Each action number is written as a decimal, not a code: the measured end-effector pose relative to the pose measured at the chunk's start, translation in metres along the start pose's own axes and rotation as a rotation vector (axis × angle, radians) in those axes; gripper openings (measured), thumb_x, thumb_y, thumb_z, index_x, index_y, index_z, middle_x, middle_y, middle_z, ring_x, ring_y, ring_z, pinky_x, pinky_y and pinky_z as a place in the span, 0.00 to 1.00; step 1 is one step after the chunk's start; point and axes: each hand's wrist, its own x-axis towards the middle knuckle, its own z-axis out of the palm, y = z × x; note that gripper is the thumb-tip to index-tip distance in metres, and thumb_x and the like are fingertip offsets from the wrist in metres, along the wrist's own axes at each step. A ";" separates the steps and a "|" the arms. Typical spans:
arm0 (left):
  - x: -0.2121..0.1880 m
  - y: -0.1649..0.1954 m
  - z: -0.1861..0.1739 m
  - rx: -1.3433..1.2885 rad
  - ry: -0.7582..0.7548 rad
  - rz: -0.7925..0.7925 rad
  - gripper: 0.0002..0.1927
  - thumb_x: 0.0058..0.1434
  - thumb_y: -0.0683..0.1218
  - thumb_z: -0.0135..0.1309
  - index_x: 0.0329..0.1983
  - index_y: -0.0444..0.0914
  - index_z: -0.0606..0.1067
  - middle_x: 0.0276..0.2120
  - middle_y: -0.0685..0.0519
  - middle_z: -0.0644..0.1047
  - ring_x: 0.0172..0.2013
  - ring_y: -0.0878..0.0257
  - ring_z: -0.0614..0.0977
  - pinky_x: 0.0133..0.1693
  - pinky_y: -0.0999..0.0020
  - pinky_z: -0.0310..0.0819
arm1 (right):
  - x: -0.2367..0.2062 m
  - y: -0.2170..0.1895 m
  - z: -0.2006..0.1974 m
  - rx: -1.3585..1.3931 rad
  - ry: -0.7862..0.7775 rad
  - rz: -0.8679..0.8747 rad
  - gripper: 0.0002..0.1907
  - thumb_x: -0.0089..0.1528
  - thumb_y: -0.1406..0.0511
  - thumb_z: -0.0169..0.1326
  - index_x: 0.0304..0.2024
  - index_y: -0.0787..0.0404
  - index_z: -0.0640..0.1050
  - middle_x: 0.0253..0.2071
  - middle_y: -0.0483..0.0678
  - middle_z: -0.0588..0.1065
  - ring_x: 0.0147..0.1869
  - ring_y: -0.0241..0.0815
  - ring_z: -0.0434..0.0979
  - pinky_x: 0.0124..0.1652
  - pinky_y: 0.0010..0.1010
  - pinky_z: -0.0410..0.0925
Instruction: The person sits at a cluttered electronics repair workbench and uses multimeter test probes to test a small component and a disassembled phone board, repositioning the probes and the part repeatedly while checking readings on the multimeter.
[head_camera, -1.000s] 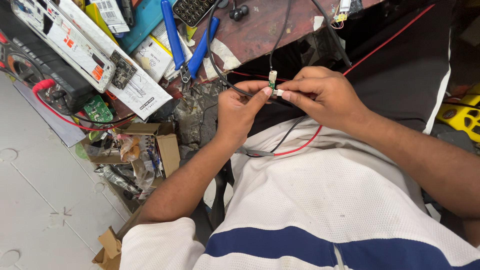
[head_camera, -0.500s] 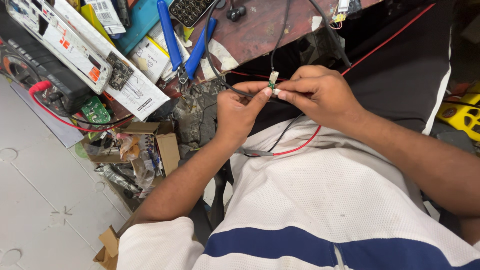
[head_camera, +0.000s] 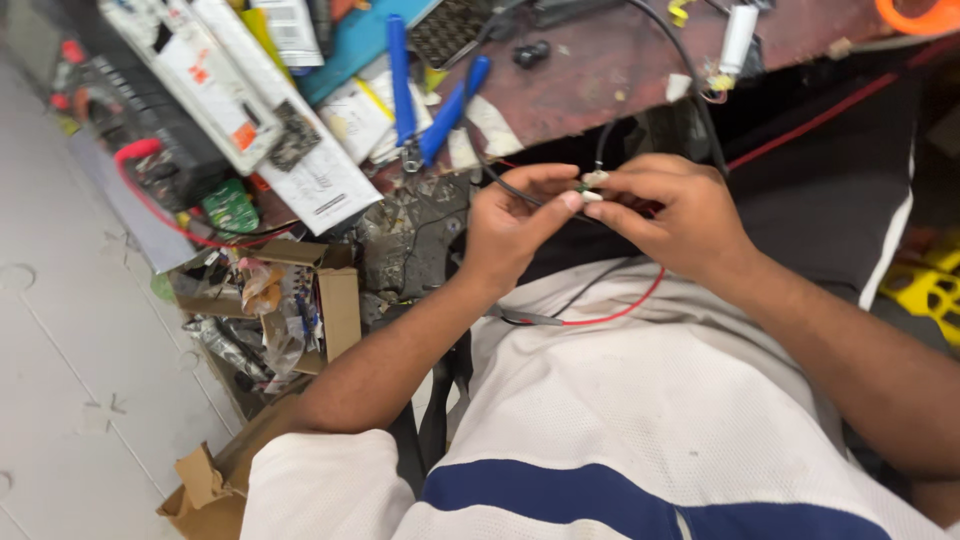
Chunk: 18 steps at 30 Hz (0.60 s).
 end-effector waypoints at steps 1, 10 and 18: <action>0.002 -0.002 -0.002 -0.025 -0.021 -0.005 0.15 0.67 0.38 0.59 0.56 0.29 0.76 0.46 0.51 0.82 0.47 0.67 0.83 0.53 0.70 0.79 | 0.000 0.000 0.000 0.001 -0.001 -0.004 0.14 0.61 0.66 0.66 0.49 0.64 0.83 0.38 0.48 0.79 0.38 0.36 0.80 0.34 0.24 0.72; 0.014 -0.016 -0.008 -0.033 -0.045 -0.053 0.19 0.65 0.42 0.63 0.57 0.30 0.77 0.45 0.50 0.83 0.43 0.68 0.83 0.46 0.74 0.78 | 0.002 0.004 0.005 -0.066 -0.033 0.067 0.14 0.63 0.68 0.65 0.50 0.64 0.82 0.41 0.48 0.80 0.40 0.35 0.80 0.38 0.23 0.72; 0.014 -0.014 -0.006 0.047 -0.070 -0.075 0.19 0.64 0.43 0.63 0.55 0.29 0.78 0.42 0.51 0.82 0.38 0.71 0.81 0.41 0.77 0.76 | 0.004 0.007 0.007 -0.055 -0.040 0.092 0.12 0.63 0.67 0.65 0.48 0.64 0.83 0.40 0.49 0.80 0.38 0.34 0.80 0.36 0.23 0.72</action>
